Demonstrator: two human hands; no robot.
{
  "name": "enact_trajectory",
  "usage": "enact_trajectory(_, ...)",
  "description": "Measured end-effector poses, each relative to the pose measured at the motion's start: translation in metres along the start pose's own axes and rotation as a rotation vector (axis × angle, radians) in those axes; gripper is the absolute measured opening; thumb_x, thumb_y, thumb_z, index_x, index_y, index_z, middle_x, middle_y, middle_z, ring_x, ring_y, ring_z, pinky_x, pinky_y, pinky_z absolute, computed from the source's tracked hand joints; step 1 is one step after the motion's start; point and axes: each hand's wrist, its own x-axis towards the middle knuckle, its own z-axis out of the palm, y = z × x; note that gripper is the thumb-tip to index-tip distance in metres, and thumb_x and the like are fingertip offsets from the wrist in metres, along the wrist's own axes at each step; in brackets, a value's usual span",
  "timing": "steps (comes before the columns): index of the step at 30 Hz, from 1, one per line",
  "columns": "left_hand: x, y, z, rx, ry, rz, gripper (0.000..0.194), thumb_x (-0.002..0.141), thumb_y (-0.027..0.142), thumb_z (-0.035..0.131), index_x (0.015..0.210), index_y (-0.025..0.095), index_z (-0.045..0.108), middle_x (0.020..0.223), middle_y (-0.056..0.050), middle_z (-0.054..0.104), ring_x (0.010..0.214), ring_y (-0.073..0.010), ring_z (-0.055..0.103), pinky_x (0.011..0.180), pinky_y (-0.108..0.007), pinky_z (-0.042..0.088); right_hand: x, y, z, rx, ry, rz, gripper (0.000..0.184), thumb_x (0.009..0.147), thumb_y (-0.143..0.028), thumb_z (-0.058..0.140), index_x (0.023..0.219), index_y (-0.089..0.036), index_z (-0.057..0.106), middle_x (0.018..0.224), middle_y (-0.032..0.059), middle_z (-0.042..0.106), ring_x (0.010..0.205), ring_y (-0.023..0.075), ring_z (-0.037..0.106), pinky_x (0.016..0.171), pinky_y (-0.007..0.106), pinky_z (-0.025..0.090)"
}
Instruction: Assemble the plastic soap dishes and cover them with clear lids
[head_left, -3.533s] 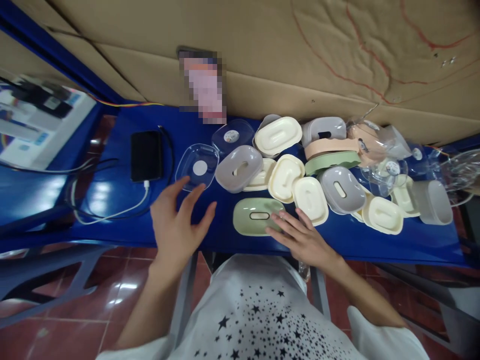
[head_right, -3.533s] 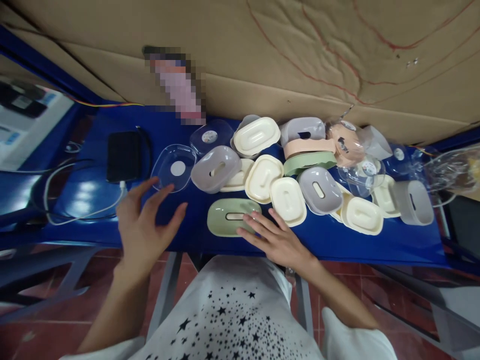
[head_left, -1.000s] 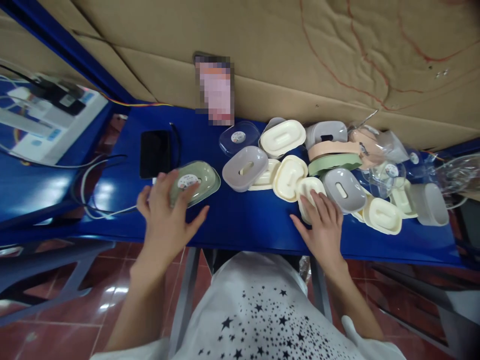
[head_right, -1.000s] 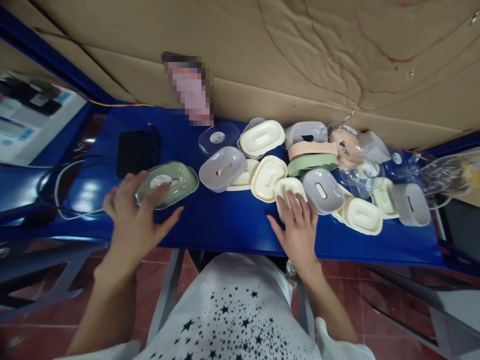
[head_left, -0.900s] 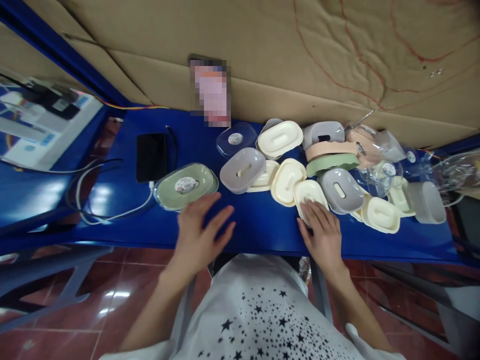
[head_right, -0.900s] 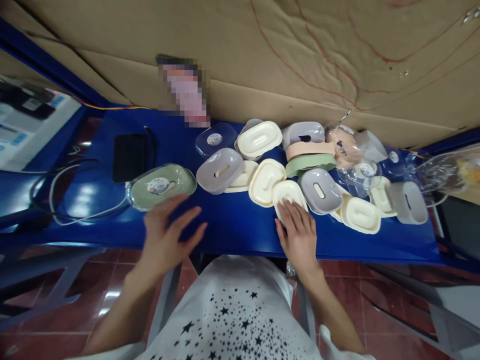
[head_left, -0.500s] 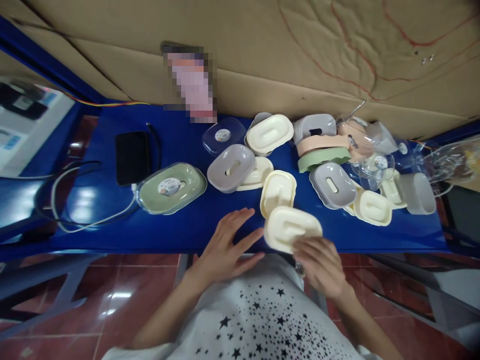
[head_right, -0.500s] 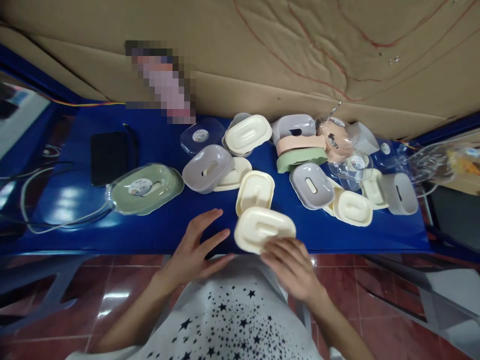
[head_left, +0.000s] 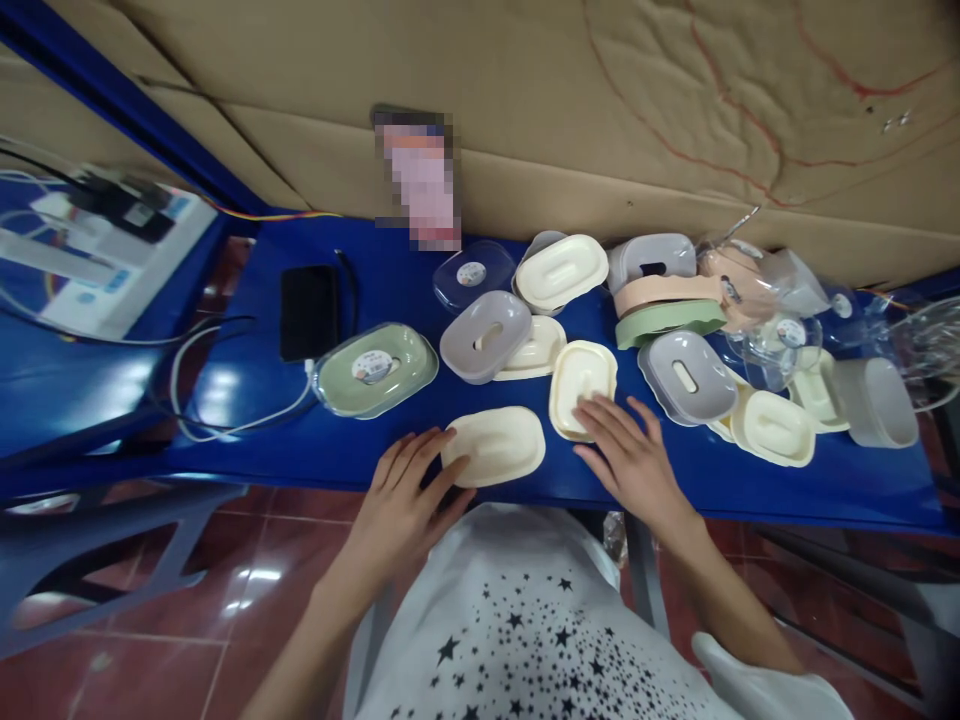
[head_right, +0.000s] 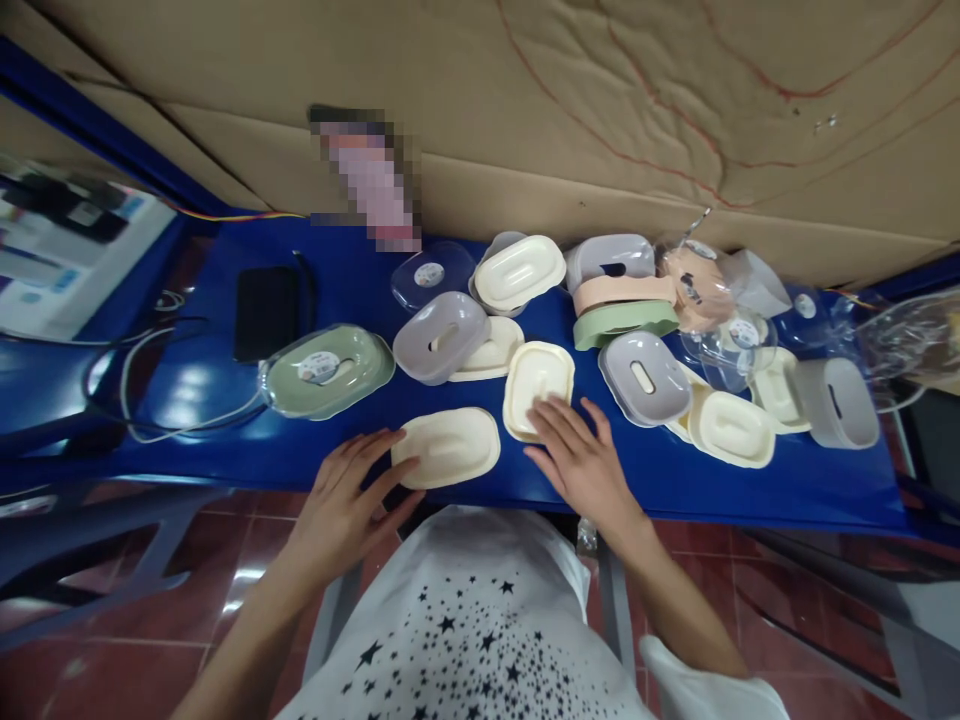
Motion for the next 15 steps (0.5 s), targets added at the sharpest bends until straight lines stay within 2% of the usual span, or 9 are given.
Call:
enact_trajectory(4,0.045,0.004,0.008,-0.008,0.142,-0.078,0.046,0.099,0.027,0.077,0.142,0.019,0.062,0.152,-0.022,0.063,0.141,-0.0381,0.063,0.112,-0.054,0.056,-0.012,0.013,-0.004,-0.031,0.103,0.072,0.03,0.109,-0.019,0.058,0.137,-0.022,0.068,0.143,0.0081,0.075,0.143,0.0279,0.064,0.129,0.055,0.034)
enact_trajectory(6,0.076,-0.001,0.017,0.061,0.206,-0.144,0.049,0.1,0.03,0.076,0.146,0.019,0.062,0.157,-0.022,0.06,0.144,-0.0409,0.061,0.113,-0.057,0.054,-0.015,0.013,-0.003,-0.021,0.143,0.098,0.029,0.107,-0.015,0.056,0.134,-0.021,0.068,0.145,0.0099,0.073,0.144,0.0285,0.063,0.129,0.055,0.035)
enact_trajectory(8,0.104,-0.01,0.024,0.118,0.167,-0.185,0.047,0.102,0.032,0.073,0.146,0.016,0.064,0.16,-0.023,0.059,0.147,-0.0449,0.058,0.12,-0.066,0.046,-0.015,0.008,-0.002,-0.006,0.176,0.12,0.031,0.107,-0.014,0.057,0.136,-0.02,0.066,0.15,0.0115,0.069,0.146,0.0293,0.061,0.128,0.055,0.036)
enact_trajectory(10,0.121,-0.018,0.027,0.131,0.112,-0.145,0.034,0.106,0.025,0.065,0.138,0.015,0.069,0.148,-0.019,0.07,0.139,-0.0403,0.066,0.123,-0.066,0.044,-0.013,0.002,-0.001,0.01,0.197,0.136,0.036,0.107,-0.017,0.059,0.142,-0.022,0.063,0.154,0.0113,0.066,0.148,0.0299,0.059,0.128,0.055,0.038)
enact_trajectory(12,0.121,-0.02,0.023,0.114,0.11,-0.048,0.03,0.107,0.018,0.061,0.136,0.016,0.069,0.139,-0.014,0.076,0.133,-0.0339,0.071,0.124,-0.06,0.046,-0.009,-0.006,0.0,0.035,0.216,0.138,0.049,0.107,-0.021,0.06,0.156,-0.028,0.055,0.16,0.0101,0.061,0.15,0.0304,0.057,0.127,0.056,0.04)
enact_trajectory(15,0.09,-0.011,0.006,0.086,0.141,0.082,0.042,0.105,0.014,0.064,0.147,0.02,0.063,0.145,-0.011,0.074,0.14,-0.0306,0.067,0.128,-0.058,0.044,-0.001,-0.015,0.001,0.073,0.25,0.086,0.077,0.106,-0.027,0.065,0.173,-0.037,0.029,0.176,0.0087,0.041,0.158,0.0331,0.048,0.127,0.059,0.042)
